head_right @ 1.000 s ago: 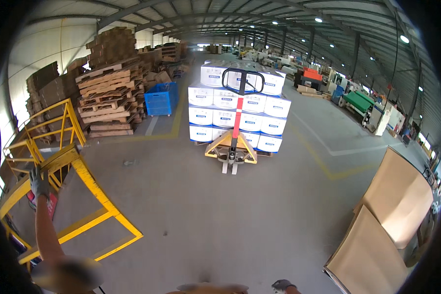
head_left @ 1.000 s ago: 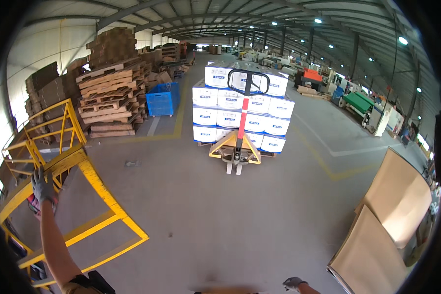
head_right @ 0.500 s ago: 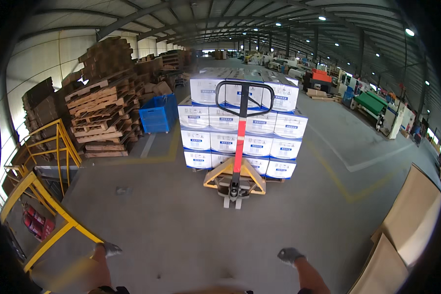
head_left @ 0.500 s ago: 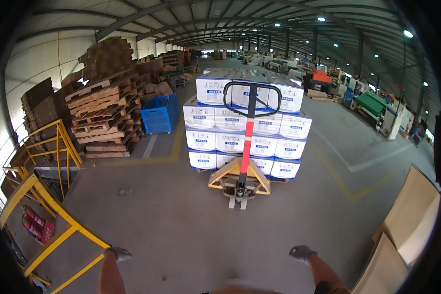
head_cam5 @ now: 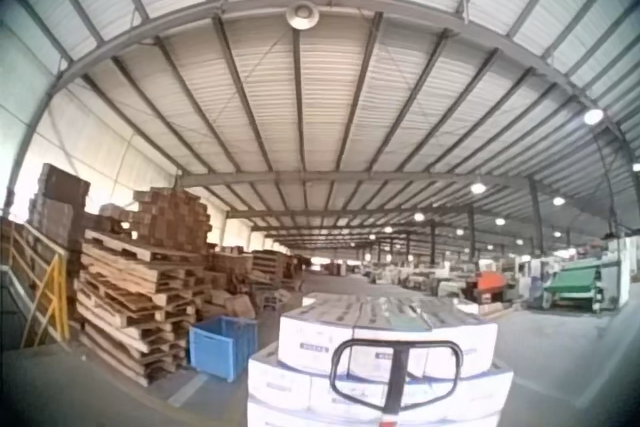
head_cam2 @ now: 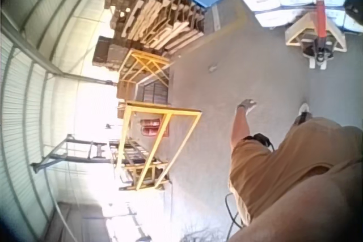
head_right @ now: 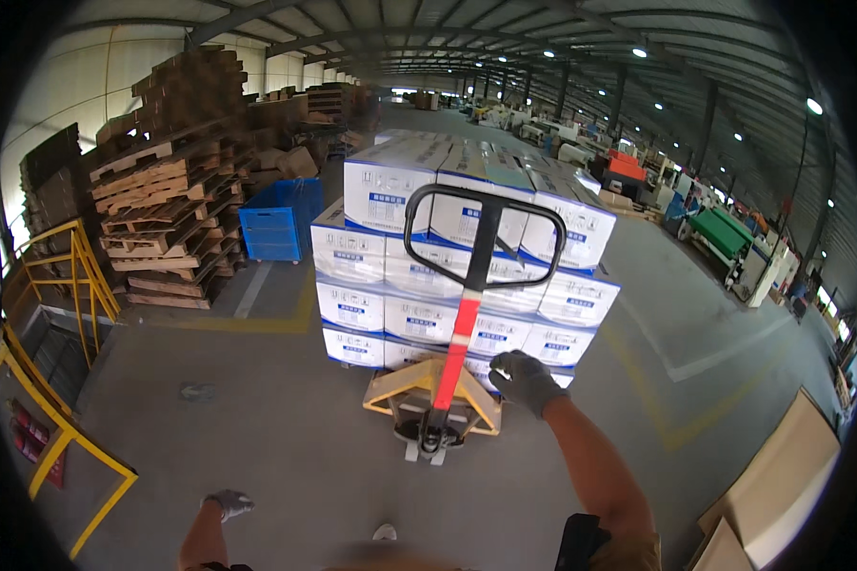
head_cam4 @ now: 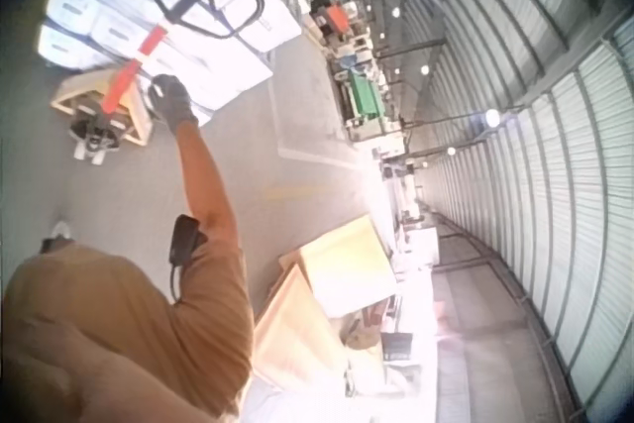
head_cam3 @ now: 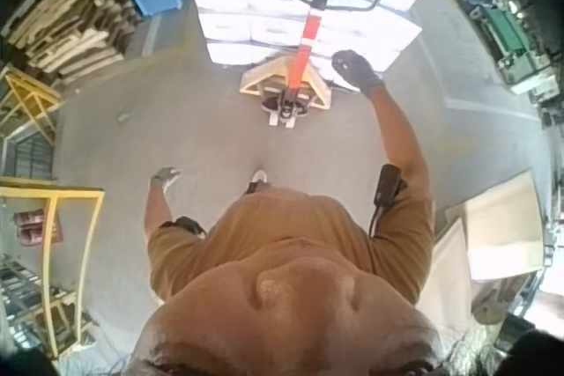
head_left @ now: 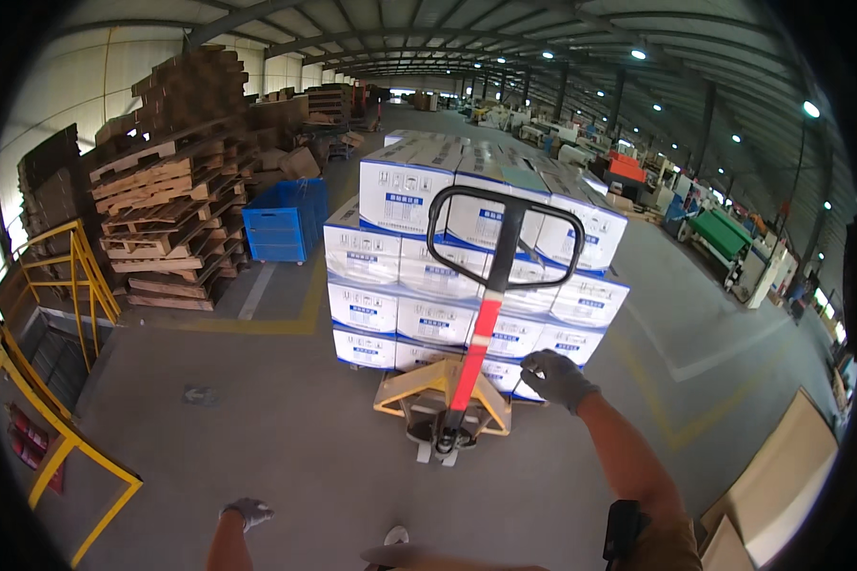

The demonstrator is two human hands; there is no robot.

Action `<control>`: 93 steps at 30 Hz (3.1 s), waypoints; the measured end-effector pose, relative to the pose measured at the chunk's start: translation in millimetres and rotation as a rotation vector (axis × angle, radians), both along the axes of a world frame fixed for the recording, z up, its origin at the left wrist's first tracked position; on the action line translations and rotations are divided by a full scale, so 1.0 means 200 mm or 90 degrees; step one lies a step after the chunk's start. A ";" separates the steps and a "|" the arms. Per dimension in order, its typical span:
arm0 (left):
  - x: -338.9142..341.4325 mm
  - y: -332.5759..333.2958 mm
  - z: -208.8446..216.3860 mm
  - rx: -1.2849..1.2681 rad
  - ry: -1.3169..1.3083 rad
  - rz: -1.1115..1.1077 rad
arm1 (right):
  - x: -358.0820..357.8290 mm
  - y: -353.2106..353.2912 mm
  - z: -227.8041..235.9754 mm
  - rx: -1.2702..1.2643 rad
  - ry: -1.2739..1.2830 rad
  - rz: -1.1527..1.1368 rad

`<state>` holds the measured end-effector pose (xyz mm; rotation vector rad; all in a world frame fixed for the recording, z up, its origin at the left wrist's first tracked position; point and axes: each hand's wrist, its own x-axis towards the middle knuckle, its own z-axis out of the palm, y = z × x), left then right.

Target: Moving a pallet of boxed goods onto a freight elevator using a manual pallet jack.

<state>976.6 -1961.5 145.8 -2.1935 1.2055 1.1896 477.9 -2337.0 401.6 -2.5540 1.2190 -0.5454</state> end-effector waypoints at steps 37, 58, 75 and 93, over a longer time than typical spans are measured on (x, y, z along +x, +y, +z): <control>-1.42 -1.78 1.84 -1.145 -0.455 -0.220 | -0.07 -0.43 0.58 -0.441 0.016 -0.028; -2.03 -0.42 1.54 -0.458 -0.123 -0.223 | -0.91 1.00 0.03 -0.119 0.035 0.076; -2.56 0.44 0.73 -0.533 -0.150 -0.279 | -1.37 1.73 -0.70 -0.109 0.227 0.064; -2.62 1.24 0.78 -0.544 -0.096 -0.263 | -1.45 2.56 -0.65 -0.139 0.157 0.038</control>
